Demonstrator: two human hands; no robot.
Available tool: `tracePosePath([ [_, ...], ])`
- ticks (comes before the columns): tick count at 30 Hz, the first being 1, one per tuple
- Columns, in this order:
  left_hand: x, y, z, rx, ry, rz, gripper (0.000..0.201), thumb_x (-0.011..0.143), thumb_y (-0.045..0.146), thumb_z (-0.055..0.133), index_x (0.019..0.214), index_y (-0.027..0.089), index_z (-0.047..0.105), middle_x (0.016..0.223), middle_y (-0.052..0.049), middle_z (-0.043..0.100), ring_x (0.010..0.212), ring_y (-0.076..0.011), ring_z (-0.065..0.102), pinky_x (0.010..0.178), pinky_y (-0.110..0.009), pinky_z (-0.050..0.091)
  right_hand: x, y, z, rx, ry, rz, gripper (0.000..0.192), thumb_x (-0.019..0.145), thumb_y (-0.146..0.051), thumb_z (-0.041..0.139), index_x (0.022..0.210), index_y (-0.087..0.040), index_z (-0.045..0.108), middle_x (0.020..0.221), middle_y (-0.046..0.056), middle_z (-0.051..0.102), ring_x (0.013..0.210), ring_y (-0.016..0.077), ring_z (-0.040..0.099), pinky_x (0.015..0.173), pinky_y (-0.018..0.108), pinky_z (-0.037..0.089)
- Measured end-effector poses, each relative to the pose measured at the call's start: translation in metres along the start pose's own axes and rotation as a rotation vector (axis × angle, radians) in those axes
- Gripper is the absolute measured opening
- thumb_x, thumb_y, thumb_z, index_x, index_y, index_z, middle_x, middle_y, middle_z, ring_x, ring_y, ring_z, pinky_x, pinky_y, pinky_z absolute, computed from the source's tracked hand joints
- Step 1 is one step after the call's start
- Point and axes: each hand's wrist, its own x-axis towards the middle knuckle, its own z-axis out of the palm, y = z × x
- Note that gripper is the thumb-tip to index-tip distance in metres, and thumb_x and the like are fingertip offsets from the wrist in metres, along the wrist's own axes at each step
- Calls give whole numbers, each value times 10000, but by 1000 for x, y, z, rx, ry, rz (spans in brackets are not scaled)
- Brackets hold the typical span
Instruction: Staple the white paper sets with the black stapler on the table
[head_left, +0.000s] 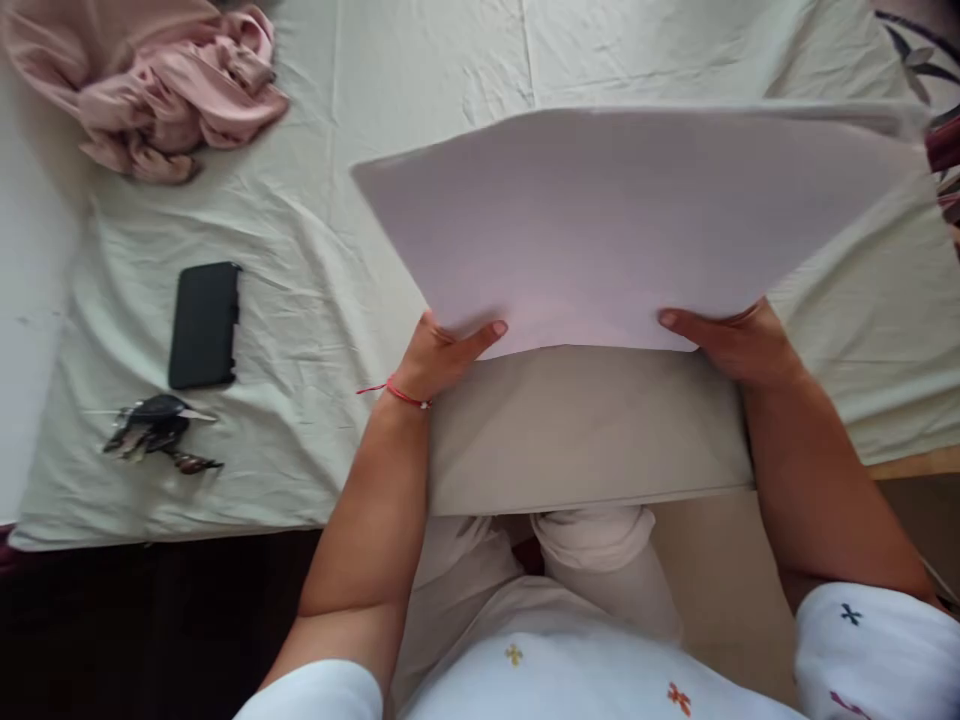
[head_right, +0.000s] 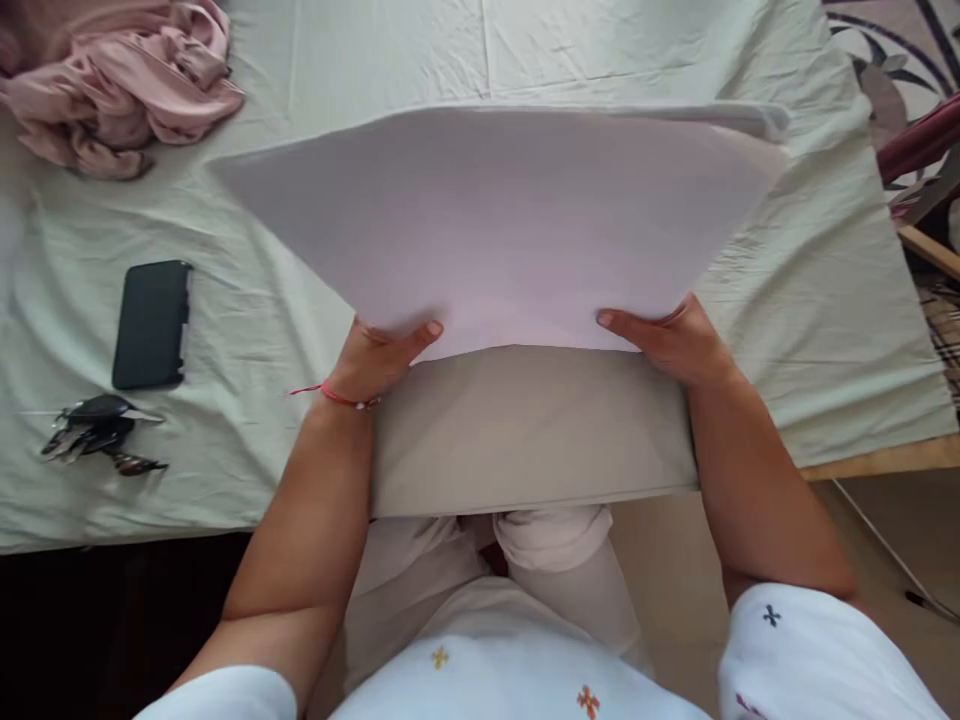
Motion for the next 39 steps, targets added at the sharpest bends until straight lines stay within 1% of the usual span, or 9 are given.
tracePosePath([
  [6,0,5,3,-136,8,-31,383,848,523,802,1014,178,779,1011,-100,791,1103,-261,739,961,-368,639,0,3,-7,150,28,99,508,712,-651,860,1091,-331,755,1166,9,781,1226,301,693,946,445,621],
  [9,-4,9,-9,-242,-273,-207,367,833,515,820,988,183,801,978,-110,812,935,-246,785,834,-357,673,1,-6,-25,341,16,169,635,778,-873,629,1098,-345,778,1039,50,804,1020,322,741,795,449,610],
  [13,-7,17,-22,-189,-800,-414,340,806,499,844,920,180,827,891,-123,826,770,-259,795,637,-333,665,5,-13,-45,411,-200,224,701,776,-912,560,1003,-301,819,838,73,793,681,236,689,620,364,543],
  [16,-5,22,-22,-140,-925,-425,345,785,501,858,932,189,839,924,-134,835,732,-261,789,574,-310,639,6,-10,-42,300,-396,273,776,717,-928,614,1050,-259,822,926,117,810,764,262,736,633,358,558],
  [19,-4,25,-17,-103,-922,-428,352,804,519,834,914,184,839,933,-124,838,712,-248,780,554,-290,623,3,-7,-29,204,-605,279,681,714,-750,801,1166,-242,804,1079,108,809,956,281,770,762,360,611],
  [23,-3,28,-11,-54,-930,-417,378,827,538,803,913,172,835,903,-90,837,708,-228,773,567,-264,621,-2,-9,-14,55,-752,327,576,685,-492,931,1172,-209,813,984,56,813,842,234,779,672,295,625],
  [27,-2,31,-11,-94,-850,-500,446,805,594,810,876,154,820,837,-82,814,673,-199,740,547,-247,594,-5,-10,-9,7,-601,455,432,751,-444,906,1117,-225,837,922,39,818,767,230,783,634,316,653],
  [34,3,23,-20,-368,-438,-384,351,671,397,967,836,150,778,745,-32,740,646,-120,683,569,-191,558,-3,-8,-10,129,-247,469,312,763,-422,920,1017,-261,839,909,34,824,688,219,767,594,331,643],
  [39,7,18,-20,-366,-316,-420,352,650,388,981,751,131,763,645,-16,677,531,-73,581,482,-174,471,-1,-4,-12,145,-297,528,317,769,-430,916,1016,-249,833,921,48,823,730,248,781,642,377,655],
])
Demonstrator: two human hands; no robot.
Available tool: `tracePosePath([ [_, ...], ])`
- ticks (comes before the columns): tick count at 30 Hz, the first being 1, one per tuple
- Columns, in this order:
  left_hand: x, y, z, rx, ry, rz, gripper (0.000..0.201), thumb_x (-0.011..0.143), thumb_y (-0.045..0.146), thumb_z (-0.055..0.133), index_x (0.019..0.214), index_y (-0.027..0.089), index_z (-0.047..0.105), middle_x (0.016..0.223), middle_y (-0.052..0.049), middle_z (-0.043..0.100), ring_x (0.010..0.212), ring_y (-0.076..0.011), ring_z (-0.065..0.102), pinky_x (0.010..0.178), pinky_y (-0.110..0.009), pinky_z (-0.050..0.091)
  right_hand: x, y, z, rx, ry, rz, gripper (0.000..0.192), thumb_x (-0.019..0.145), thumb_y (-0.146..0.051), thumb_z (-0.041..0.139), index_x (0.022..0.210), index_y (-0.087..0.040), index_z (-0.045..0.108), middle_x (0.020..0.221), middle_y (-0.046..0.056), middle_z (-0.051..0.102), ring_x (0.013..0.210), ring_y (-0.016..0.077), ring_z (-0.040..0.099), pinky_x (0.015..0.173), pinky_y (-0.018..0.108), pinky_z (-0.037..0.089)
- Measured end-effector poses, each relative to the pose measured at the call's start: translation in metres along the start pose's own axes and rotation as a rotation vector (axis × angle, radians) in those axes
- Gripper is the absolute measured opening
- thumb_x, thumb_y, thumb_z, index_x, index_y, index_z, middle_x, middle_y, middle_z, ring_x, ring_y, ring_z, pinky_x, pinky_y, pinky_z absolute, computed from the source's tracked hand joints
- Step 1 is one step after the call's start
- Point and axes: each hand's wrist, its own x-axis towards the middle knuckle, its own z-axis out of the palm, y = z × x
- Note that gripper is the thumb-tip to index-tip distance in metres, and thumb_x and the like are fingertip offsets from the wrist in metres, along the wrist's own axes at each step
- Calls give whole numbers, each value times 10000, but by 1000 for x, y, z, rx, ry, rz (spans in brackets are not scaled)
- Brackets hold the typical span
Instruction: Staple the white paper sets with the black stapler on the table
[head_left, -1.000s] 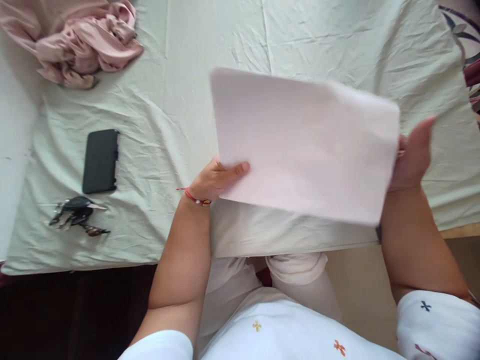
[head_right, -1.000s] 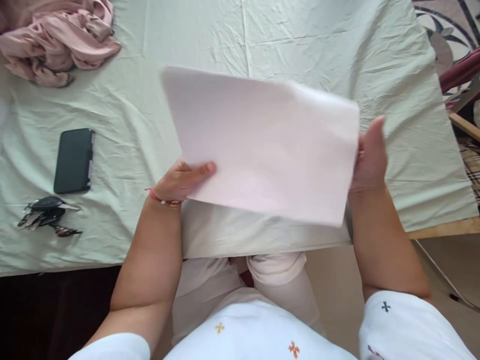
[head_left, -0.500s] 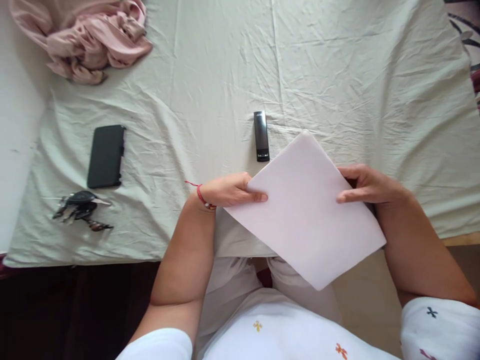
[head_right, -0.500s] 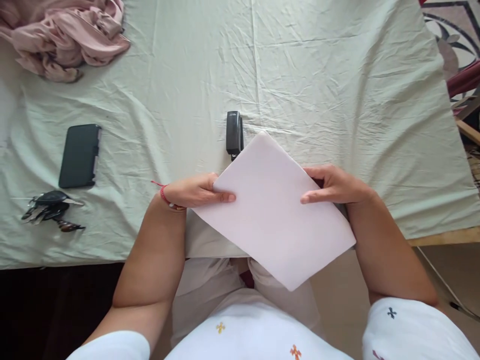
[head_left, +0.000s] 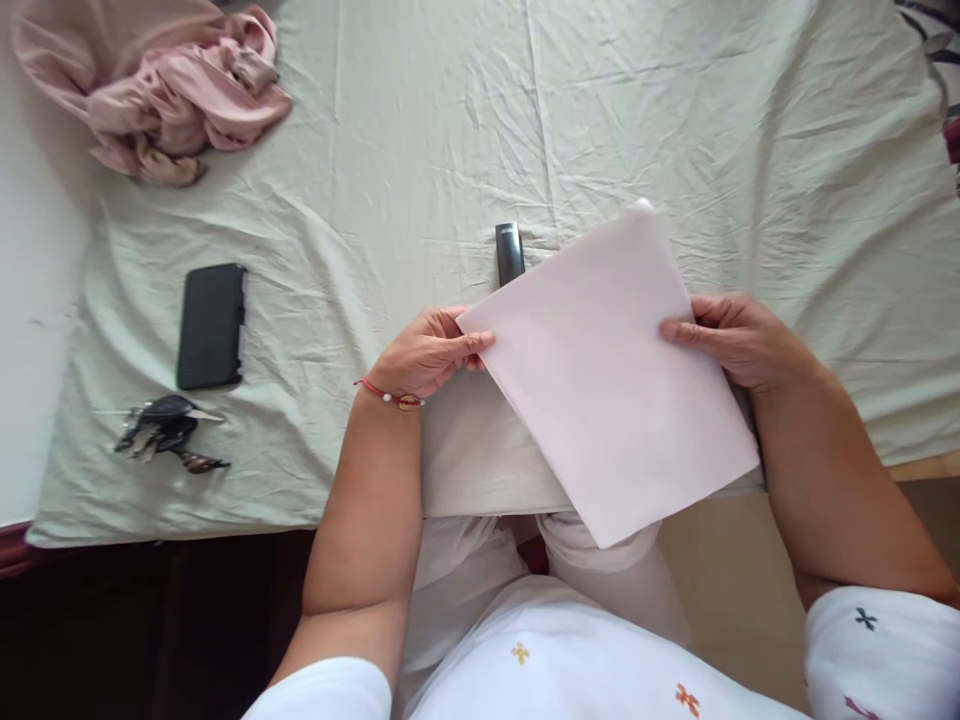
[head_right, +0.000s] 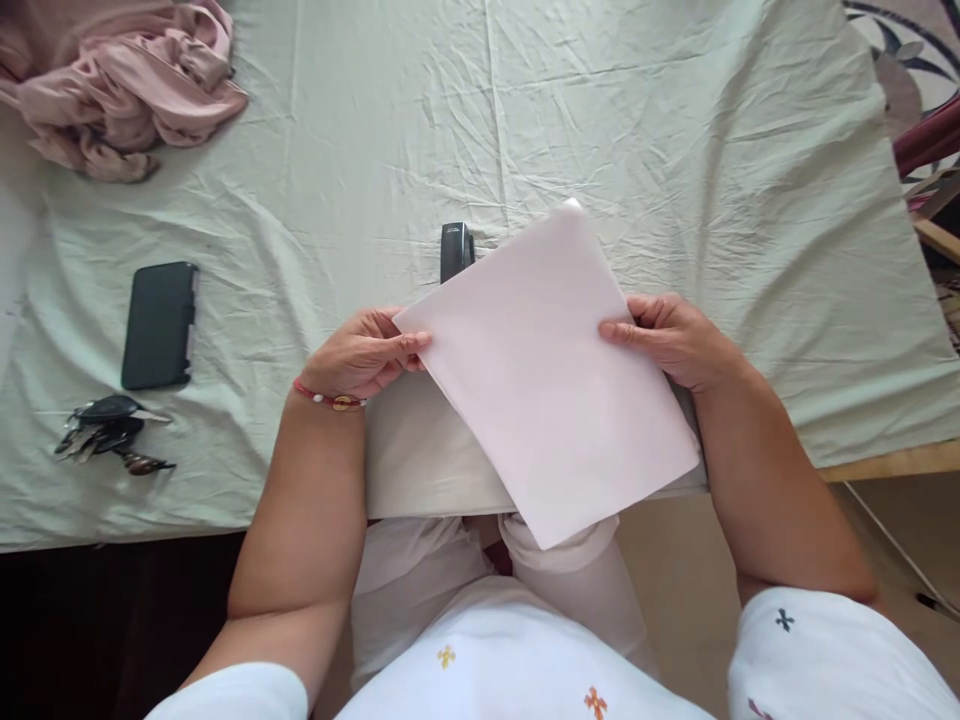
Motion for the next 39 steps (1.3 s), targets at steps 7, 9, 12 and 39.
tracePosePath([
  [7,2,-6,6,69,92,54,366,594,375,1008,776,140,794,652,-2,680,568,-89,593,514,-200,475,3,-1,6,12,-22,-161,356,760,-383,932,1054,-237,795,1020,31,816,835,204,770,763,336,646],
  [9,2,-8,9,69,106,52,397,586,379,1010,832,143,807,783,-33,757,682,-142,682,625,-251,564,3,-2,8,20,-20,-189,377,749,-349,944,1072,-236,785,1019,22,813,835,185,761,755,309,644],
  [12,2,-6,13,36,158,45,428,603,433,997,840,141,795,761,-25,746,650,-139,675,602,-257,556,3,-2,8,6,5,-196,346,760,-352,938,1043,-211,796,985,26,814,811,172,757,719,279,648],
  [39,1,2,4,35,188,61,464,634,565,950,690,174,706,565,20,570,476,-67,471,425,-211,370,0,-3,4,-17,177,-85,267,712,-414,958,768,-197,812,840,51,816,618,171,720,531,258,627],
])
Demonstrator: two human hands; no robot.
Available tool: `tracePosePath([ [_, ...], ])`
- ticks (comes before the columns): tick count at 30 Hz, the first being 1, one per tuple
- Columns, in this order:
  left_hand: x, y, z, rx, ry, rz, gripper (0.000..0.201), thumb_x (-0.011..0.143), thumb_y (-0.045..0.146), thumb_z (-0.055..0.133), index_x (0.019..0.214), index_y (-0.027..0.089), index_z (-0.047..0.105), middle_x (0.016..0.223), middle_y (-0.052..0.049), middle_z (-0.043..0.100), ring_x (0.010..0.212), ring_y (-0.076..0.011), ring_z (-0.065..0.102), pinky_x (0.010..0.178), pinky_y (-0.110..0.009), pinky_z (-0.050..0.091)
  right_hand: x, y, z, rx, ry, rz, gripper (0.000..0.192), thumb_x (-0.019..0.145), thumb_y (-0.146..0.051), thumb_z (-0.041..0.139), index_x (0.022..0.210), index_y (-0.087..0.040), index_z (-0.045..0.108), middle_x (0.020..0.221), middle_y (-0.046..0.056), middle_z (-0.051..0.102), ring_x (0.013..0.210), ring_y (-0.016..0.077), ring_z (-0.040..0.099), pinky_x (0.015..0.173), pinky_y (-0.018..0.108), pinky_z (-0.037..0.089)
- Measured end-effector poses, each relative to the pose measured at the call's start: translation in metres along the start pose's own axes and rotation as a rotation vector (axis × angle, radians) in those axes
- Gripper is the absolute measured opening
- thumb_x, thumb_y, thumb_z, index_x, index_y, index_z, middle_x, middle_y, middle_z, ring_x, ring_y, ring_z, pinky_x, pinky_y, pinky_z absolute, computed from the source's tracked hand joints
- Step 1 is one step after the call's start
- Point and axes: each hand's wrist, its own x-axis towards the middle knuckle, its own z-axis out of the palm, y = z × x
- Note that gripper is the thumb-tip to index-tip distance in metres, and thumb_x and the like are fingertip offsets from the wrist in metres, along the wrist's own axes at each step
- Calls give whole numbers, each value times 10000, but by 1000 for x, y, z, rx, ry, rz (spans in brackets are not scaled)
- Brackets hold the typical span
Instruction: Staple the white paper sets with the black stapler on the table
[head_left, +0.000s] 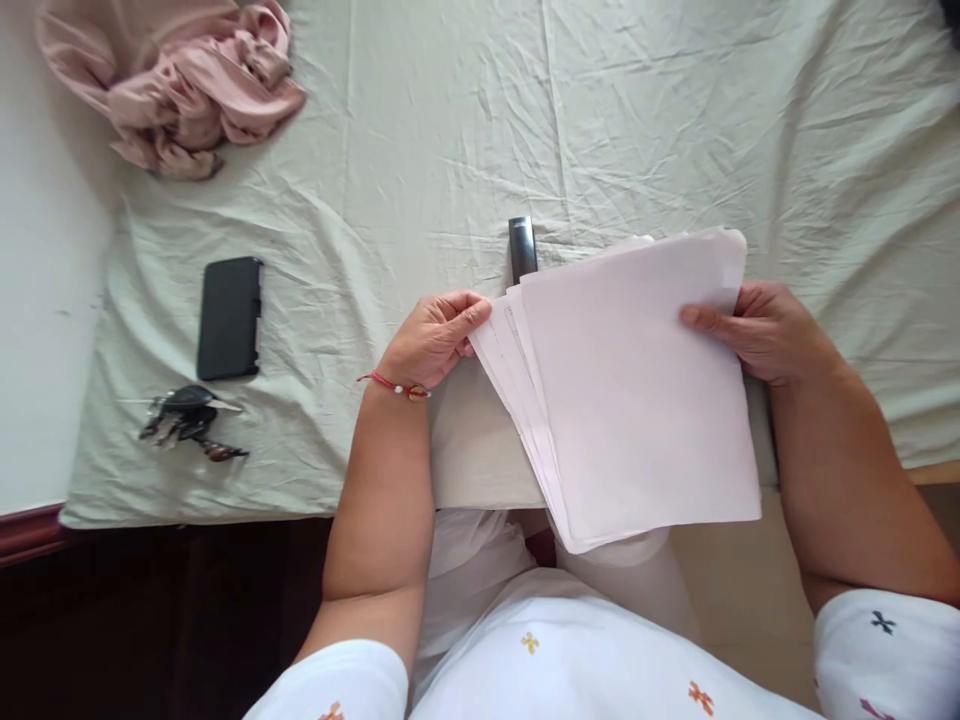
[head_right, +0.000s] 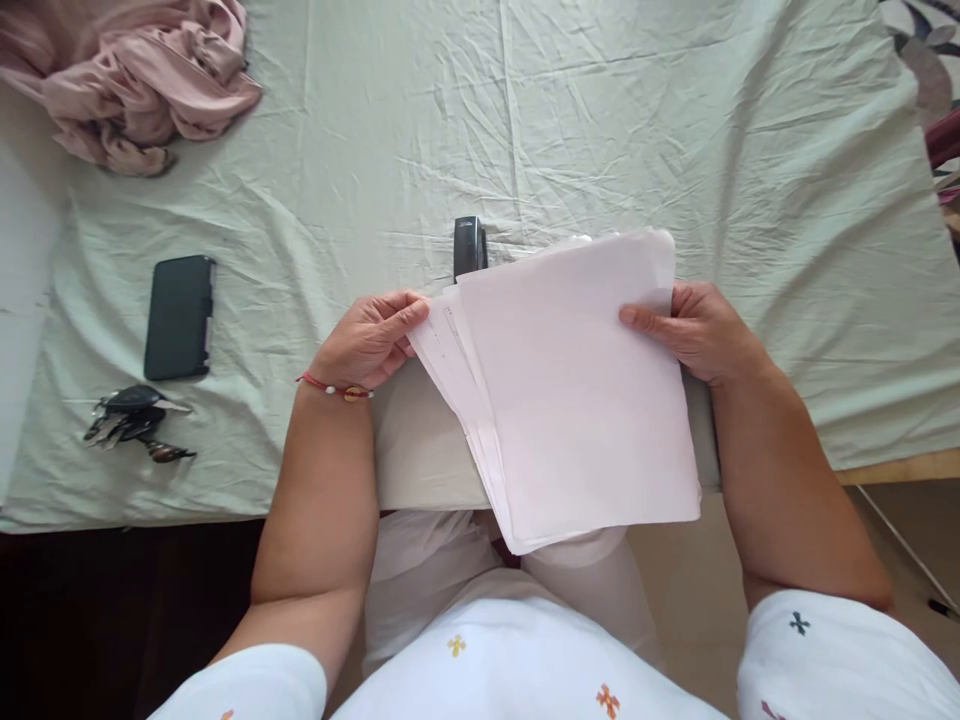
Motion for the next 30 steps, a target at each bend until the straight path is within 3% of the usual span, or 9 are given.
tracePosePath([
  [5,1,-1,-1,46,26,-1,423,600,483,979,681,154,727,543,25,579,433,-43,440,375,-188,324,0,-1,-1,1,12,17,283,702,-426,959,782,-197,814,845,56,818,622,187,727,516,266,629],
  [16,6,-9,13,38,168,126,461,602,573,963,663,190,714,487,49,489,421,-50,361,368,-223,255,1,1,-3,-11,2,8,298,728,-416,946,836,-169,819,895,73,826,674,194,739,554,272,628],
  [22,6,-10,15,39,162,140,487,705,641,880,672,202,672,502,42,467,438,-72,396,391,-241,269,3,3,-7,-59,-12,3,282,723,-415,947,810,-175,827,881,75,825,662,196,735,540,266,618],
  [30,6,-11,14,45,164,139,519,715,669,862,654,207,633,500,40,455,442,-78,402,395,-237,269,3,2,-8,-81,-25,5,292,707,-410,956,813,-170,828,900,83,827,680,200,743,565,270,633],
])
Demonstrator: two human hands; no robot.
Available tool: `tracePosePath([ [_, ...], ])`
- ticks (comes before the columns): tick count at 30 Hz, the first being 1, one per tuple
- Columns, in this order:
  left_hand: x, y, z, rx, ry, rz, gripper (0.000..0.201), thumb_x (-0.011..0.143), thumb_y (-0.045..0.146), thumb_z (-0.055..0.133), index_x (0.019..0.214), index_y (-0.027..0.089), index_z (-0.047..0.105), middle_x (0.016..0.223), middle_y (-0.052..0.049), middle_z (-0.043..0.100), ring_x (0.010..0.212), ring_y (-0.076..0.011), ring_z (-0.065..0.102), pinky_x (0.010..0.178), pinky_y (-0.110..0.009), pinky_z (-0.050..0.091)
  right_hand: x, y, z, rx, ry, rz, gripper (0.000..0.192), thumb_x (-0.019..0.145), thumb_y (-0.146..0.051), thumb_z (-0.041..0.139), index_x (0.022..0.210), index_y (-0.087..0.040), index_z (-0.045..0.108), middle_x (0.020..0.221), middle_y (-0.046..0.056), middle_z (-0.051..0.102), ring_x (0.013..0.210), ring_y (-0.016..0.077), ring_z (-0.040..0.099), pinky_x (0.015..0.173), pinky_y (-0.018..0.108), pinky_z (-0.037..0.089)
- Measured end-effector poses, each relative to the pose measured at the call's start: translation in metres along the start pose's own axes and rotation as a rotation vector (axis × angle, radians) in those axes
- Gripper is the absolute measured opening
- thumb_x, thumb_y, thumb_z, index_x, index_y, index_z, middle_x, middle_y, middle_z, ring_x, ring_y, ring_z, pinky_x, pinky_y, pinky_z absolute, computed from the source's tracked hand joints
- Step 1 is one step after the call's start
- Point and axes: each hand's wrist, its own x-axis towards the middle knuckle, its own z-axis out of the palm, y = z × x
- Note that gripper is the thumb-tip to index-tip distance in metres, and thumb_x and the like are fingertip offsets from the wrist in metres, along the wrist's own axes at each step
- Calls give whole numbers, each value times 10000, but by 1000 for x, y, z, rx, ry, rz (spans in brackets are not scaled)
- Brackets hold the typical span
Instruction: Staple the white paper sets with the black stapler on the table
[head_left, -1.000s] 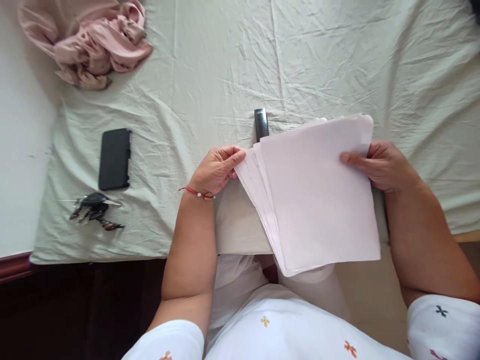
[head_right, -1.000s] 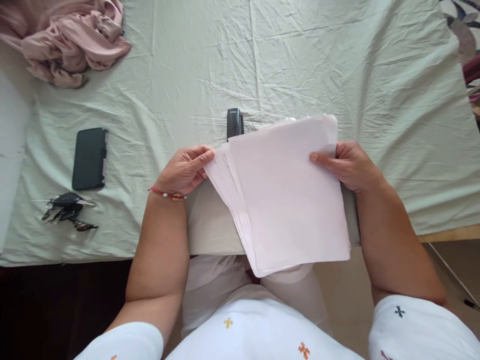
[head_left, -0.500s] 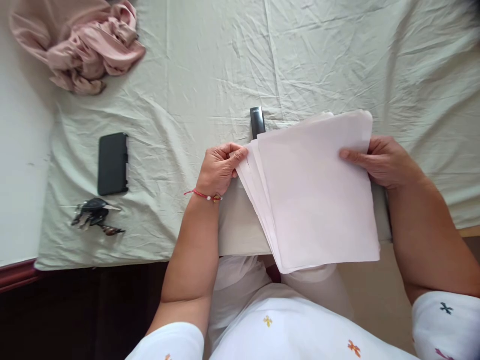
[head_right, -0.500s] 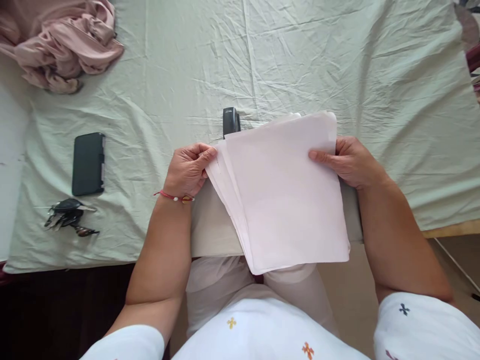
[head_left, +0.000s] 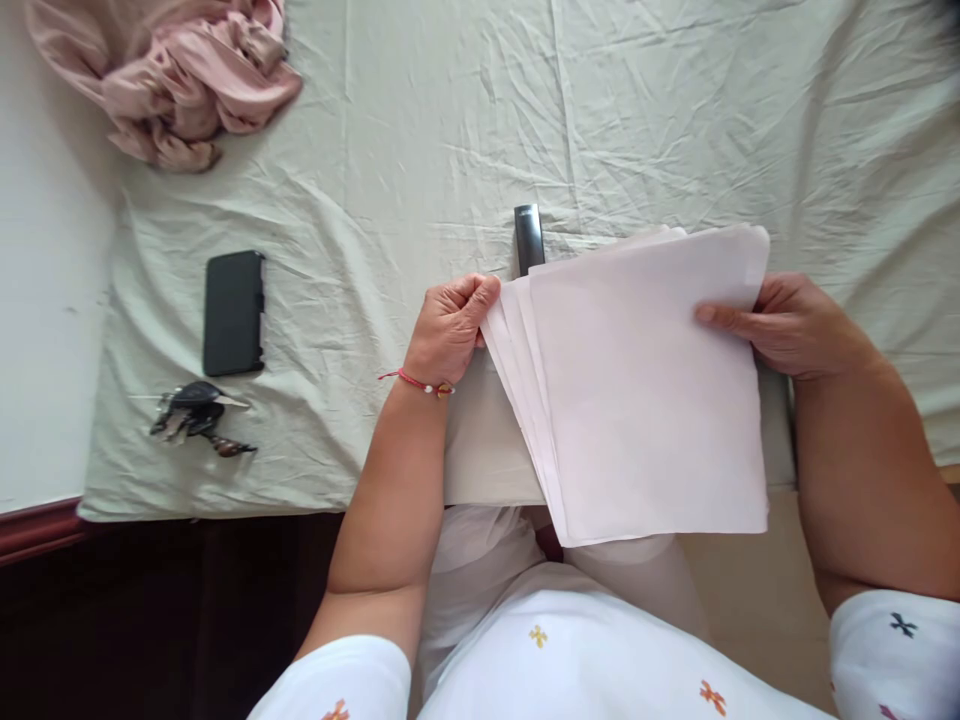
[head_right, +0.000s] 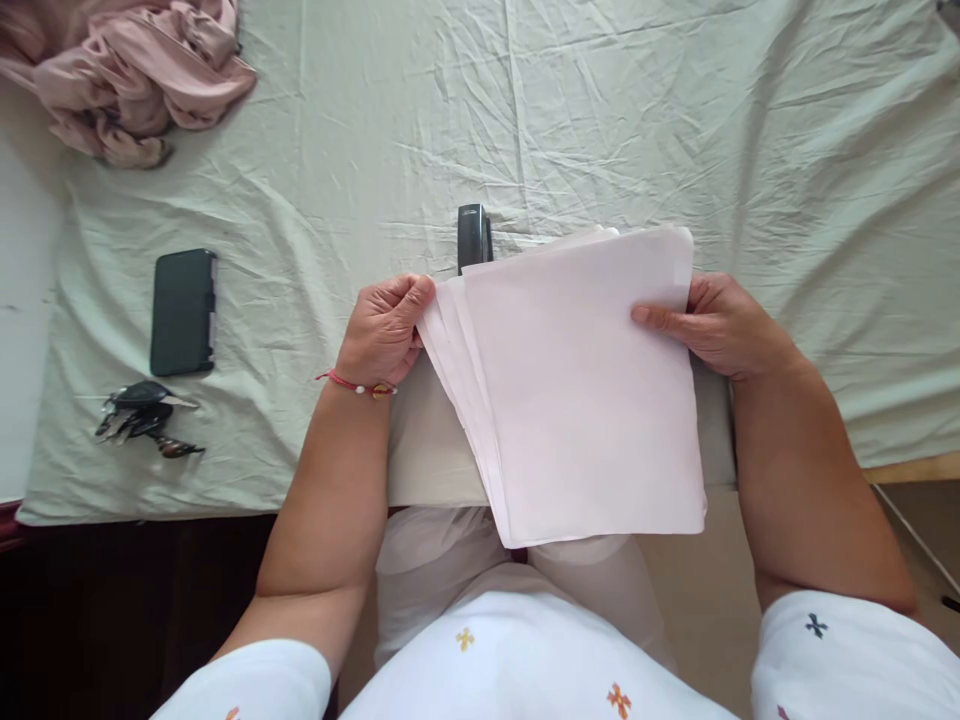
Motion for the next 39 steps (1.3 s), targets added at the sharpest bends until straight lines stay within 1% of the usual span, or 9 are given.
tracePosePath([
  [5,-2,2,1,-13,-21,9,584,699,677,867,591,198,551,495,51,383,442,-66,346,399,-244,227,-3,-3,4,2,8,12,342,660,-456,974,752,-165,820,816,92,808,597,194,708,487,272,596],
  [7,-2,1,1,-12,-34,24,597,688,665,880,572,191,536,504,51,381,453,-61,337,409,-244,230,-4,-4,5,2,20,9,355,652,-467,977,737,-163,815,788,93,799,574,191,696,464,273,582],
  [11,-1,-5,-1,-5,-5,36,556,717,639,873,591,190,572,526,43,447,477,-73,400,430,-246,265,-5,-5,6,-11,19,13,369,648,-478,976,734,-161,811,795,98,799,580,198,696,465,281,578],
  [15,1,-8,-1,-19,13,33,540,756,624,854,598,192,572,521,44,450,475,-77,429,434,-243,264,-5,-4,5,-20,10,1,366,647,-484,975,744,-167,818,807,97,803,591,202,700,471,283,580],
  [22,0,-6,-1,7,3,32,573,725,673,852,594,195,564,527,42,450,489,-83,415,458,-258,277,-3,-1,1,-62,0,12,393,615,-511,984,737,-172,826,802,97,800,587,197,698,472,281,592],
  [26,0,-7,-1,22,-7,18,602,722,732,815,590,200,567,503,42,431,453,-81,390,433,-264,241,-4,-1,1,-75,-8,7,390,615,-515,983,757,-182,836,814,88,805,602,199,710,483,282,611],
  [29,0,-7,0,48,-10,16,605,754,758,770,599,201,589,491,37,430,436,-86,394,417,-268,223,-5,-2,2,-72,-3,10,380,617,-504,986,748,-181,836,804,83,805,591,189,709,469,258,600],
  [34,0,-4,2,28,-13,10,612,803,780,705,642,192,660,486,36,447,412,-68,379,401,-252,239,-7,-5,5,-46,13,19,397,597,-501,998,727,-167,827,773,88,800,562,186,704,448,245,586],
  [39,3,-5,3,34,-27,25,659,794,834,661,670,187,690,489,35,466,400,-63,368,382,-239,243,-6,-5,6,-53,32,22,415,579,-521,999,716,-171,824,762,82,796,551,186,706,432,244,581],
])
